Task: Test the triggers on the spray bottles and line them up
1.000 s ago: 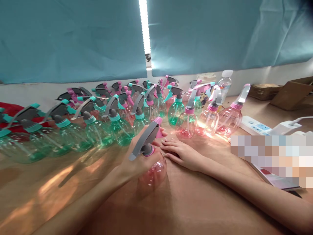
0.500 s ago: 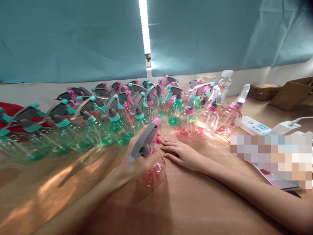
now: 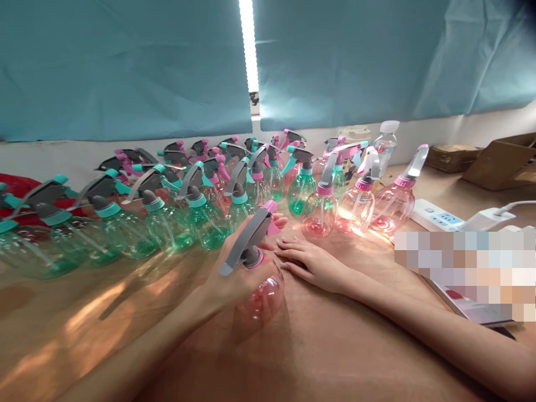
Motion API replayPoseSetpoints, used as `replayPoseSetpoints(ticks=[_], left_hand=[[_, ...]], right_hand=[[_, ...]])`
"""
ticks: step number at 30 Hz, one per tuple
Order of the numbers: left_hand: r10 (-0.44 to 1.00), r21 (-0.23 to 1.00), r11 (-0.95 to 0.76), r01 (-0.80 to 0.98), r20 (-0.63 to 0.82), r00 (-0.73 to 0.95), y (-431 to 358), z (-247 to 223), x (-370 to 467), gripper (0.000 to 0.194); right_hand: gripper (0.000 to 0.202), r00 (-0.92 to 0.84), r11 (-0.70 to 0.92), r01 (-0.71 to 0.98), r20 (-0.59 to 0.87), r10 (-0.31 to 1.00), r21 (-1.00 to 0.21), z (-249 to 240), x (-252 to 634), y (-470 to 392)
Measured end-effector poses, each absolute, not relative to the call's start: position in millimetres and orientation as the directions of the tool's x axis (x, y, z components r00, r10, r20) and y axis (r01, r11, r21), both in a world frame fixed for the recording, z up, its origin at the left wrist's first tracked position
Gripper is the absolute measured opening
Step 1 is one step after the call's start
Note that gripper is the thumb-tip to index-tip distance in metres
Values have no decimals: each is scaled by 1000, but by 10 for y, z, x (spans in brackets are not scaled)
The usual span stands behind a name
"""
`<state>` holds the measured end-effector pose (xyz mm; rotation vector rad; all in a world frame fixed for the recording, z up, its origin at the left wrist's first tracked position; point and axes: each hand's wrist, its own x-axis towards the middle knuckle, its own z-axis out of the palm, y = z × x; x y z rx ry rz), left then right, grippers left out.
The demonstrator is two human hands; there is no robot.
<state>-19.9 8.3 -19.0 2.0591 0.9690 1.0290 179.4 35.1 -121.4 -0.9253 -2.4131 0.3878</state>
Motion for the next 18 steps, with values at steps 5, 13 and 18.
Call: replayPoseSetpoints(ticks=[5, 13, 18], left_hand=[[825, 786, -528, 322, 386, 412, 74, -167, -176, 60], [838, 809, -499, 312, 359, 410, 52, -122, -158, 55], [841, 793, -506, 340, 365, 400, 66, -158, -170, 57]], right_hand=[[35, -630, 724, 530, 366, 685, -441, -1207, 1797, 350], [34, -628, 726, 521, 375, 682, -449, -1206, 1795, 349], [35, -632, 721, 529, 359, 687, -447, -1198, 1794, 341]])
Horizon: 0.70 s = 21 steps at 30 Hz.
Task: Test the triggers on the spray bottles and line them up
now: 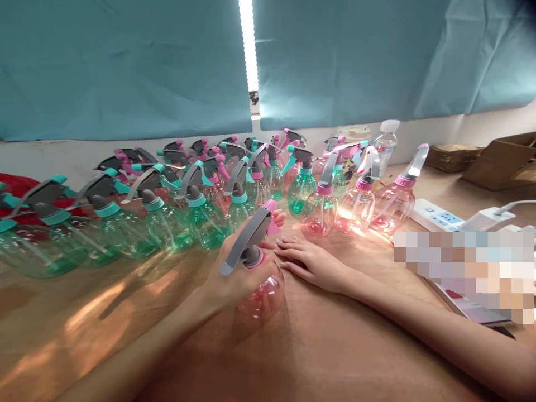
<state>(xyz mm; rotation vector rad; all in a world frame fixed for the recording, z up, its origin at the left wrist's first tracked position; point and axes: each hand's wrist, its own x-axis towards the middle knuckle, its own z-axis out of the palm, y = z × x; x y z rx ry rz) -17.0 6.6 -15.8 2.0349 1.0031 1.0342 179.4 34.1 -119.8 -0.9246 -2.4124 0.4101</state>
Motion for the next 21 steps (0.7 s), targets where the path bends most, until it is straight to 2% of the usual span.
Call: replayPoseSetpoints(ticks=[21], left_hand=[[841, 793, -501, 347, 353, 409, 51, -163, -183, 61]], right_hand=[[33, -631, 742, 503, 399, 666, -443, -1212, 1797, 353]])
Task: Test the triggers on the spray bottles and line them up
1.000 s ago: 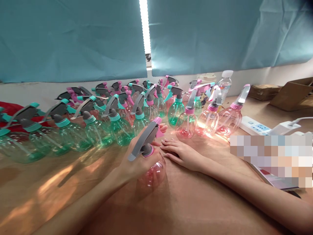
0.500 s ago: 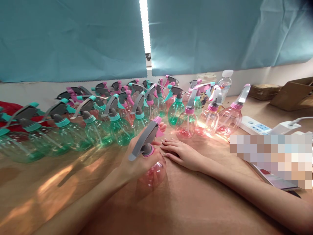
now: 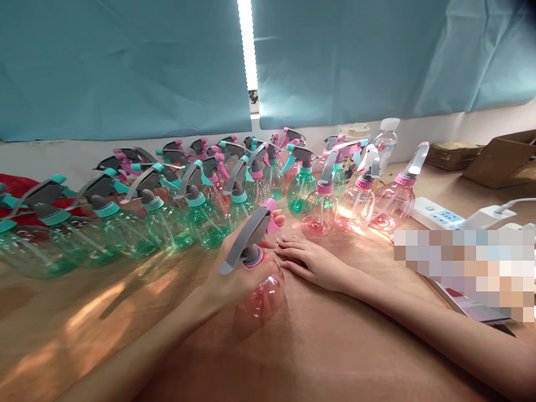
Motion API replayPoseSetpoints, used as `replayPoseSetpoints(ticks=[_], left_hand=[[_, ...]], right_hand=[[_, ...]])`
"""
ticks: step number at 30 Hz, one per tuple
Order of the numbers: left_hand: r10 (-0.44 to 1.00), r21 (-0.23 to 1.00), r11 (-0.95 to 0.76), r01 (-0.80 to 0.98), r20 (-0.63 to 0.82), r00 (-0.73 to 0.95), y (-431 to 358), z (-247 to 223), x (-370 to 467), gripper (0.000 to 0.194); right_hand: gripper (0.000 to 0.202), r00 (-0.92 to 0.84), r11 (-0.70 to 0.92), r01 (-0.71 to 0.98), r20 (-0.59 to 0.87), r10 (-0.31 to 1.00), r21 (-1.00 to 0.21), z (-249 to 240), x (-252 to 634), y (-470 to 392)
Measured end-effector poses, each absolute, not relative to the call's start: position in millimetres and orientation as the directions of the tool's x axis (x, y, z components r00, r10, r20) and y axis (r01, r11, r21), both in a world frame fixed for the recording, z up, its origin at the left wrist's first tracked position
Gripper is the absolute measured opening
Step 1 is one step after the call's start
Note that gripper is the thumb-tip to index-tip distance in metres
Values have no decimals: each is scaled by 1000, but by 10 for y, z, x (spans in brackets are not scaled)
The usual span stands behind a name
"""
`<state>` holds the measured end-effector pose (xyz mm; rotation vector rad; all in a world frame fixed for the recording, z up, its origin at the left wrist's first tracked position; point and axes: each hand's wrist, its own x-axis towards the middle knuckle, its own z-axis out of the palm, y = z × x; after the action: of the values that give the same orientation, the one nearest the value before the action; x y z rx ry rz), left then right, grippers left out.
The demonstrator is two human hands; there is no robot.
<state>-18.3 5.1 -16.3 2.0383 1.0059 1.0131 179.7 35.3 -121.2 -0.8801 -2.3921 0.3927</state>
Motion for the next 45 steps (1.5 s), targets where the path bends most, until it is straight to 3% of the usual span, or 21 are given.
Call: replayPoseSetpoints(ticks=[8, 15, 28, 36, 45], left_hand=[[860, 830, -444, 337, 290, 419, 41, -154, -186, 61], [838, 800, -502, 330, 356, 413, 54, -151, -185, 56], [872, 761, -469, 448, 317, 374, 33, -103, -183, 13], [847, 780, -489, 391, 317, 427, 51, -142, -209, 44], [824, 784, -522, 335, 363, 435, 82, -180, -209, 54]], right_hand=[[33, -632, 737, 515, 387, 671, -437, -1193, 1796, 343], [32, -625, 737, 499, 400, 671, -455, -1215, 1797, 353], [33, -640, 721, 520, 351, 684, -458, -1210, 1800, 355], [32, -632, 735, 515, 384, 673, -441, -1192, 1797, 343], [33, -635, 729, 524, 367, 679, -441, -1201, 1798, 354]])
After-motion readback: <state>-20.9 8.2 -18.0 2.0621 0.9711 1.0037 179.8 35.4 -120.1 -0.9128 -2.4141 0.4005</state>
